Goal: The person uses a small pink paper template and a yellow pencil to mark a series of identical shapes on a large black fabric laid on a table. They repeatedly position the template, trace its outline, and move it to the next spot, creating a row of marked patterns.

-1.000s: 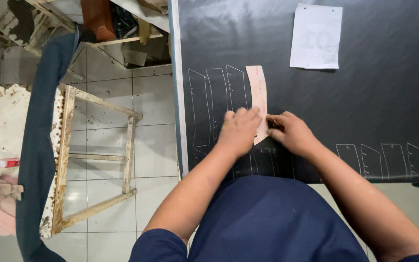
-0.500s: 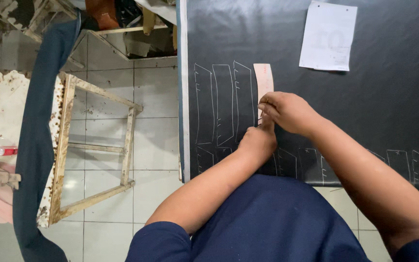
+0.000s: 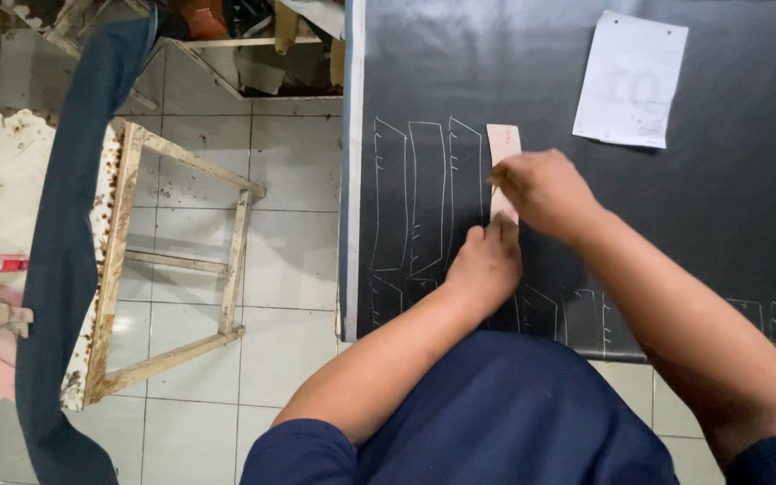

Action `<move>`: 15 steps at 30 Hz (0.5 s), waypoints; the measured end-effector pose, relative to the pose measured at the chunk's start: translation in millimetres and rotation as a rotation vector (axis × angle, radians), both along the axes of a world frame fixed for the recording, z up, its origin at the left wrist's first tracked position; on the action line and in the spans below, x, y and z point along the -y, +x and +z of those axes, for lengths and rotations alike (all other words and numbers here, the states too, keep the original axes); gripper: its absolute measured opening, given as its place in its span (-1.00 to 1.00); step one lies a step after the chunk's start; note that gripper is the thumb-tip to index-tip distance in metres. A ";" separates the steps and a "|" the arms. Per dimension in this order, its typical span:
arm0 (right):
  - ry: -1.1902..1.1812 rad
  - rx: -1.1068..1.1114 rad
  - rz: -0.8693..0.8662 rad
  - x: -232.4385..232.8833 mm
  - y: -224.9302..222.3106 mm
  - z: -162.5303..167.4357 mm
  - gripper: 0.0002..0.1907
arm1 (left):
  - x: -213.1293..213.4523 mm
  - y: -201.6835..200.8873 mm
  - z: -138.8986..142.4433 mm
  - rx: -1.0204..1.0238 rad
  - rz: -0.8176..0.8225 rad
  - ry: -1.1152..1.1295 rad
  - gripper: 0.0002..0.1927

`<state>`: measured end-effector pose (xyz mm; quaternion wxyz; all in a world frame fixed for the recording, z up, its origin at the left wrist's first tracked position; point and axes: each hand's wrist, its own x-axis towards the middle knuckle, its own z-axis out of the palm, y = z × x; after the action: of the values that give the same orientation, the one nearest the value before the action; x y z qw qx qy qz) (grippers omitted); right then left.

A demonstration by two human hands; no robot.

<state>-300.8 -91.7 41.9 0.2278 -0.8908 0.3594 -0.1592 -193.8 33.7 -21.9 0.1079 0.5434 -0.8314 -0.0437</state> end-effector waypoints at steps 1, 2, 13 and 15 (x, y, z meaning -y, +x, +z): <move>-0.025 0.008 -0.022 10.2 1.8 0.9 -0.87 | 0.6 1.3 -0.6 0.010 -0.006 -0.019 -0.64; -0.051 0.018 -0.044 20.4 4.2 1.8 -0.87 | 0.9 2.1 -0.7 0.021 -0.012 -0.038 -0.64; -0.149 0.079 -0.120 66.7 29.0 -3.7 -0.88 | 11.6 11.0 6.8 0.015 -0.021 -0.101 -0.65; -0.128 0.071 -0.136 68.9 25.8 -4.0 -0.87 | 12.3 12.6 8.6 0.014 -0.030 -0.105 -0.65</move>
<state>-275.0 -160.7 37.9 0.1716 -0.8709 0.4000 -0.2284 -181.2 21.3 -13.3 0.1299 0.5247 -0.8413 0.0019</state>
